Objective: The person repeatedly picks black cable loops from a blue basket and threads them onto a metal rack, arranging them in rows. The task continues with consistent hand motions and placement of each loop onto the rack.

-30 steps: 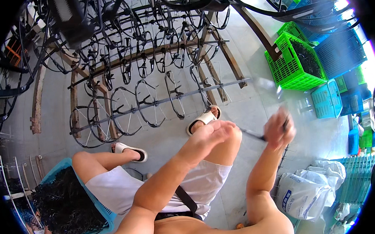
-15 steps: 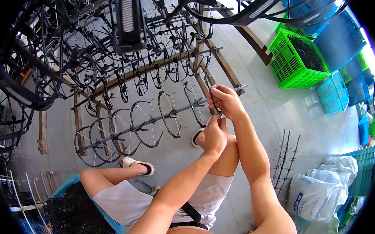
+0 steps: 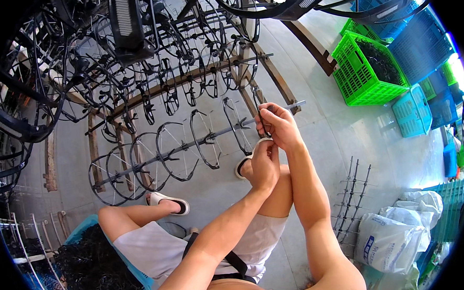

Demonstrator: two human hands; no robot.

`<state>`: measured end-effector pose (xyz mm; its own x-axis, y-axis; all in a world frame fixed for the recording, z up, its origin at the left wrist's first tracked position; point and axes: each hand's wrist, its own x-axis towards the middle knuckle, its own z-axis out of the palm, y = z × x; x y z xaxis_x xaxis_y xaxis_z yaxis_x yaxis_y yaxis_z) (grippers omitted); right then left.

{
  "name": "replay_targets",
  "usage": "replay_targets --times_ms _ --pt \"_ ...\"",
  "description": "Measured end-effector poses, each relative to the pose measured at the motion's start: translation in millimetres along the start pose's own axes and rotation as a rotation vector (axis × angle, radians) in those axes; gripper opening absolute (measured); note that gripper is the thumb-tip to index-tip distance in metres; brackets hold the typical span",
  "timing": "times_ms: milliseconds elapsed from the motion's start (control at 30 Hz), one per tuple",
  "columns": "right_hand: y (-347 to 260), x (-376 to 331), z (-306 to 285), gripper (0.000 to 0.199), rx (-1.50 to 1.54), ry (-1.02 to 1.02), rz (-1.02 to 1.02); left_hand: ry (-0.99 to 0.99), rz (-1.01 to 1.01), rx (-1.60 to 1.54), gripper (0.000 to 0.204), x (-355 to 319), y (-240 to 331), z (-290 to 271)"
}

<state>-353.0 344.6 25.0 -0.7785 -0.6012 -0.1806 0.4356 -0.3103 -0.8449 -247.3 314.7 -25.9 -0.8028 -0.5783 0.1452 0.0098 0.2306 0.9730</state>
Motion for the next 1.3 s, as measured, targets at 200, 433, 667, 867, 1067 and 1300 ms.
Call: replay_targets --times_ms 200,433,667,867,1067,1300 --pt "-2 -7 2 0.010 -0.040 -0.018 -0.040 0.189 0.178 0.097 0.035 -1 2 4" --pt "-9 -9 3 0.013 -0.169 0.052 -0.042 0.067 0.073 0.007 0.021 7 -11 9" --pt "-9 -9 -4 0.012 -0.158 0.062 -0.069 -0.008 -0.103 -0.180 0.022 9 -8 10" --pt "-5 -7 -3 0.020 -0.258 0.100 -0.096 0.019 -0.276 -0.291 0.016 8 9 11" --pt "2 -3 -16 0.029 -0.661 0.230 -0.145 0.015 -0.372 -0.366 0.019 -6 39 8" --pt "1 -56 -21 0.036 -0.823 0.355 -0.121 -0.442 0.180 -0.154 0.014 -92 44 -85"
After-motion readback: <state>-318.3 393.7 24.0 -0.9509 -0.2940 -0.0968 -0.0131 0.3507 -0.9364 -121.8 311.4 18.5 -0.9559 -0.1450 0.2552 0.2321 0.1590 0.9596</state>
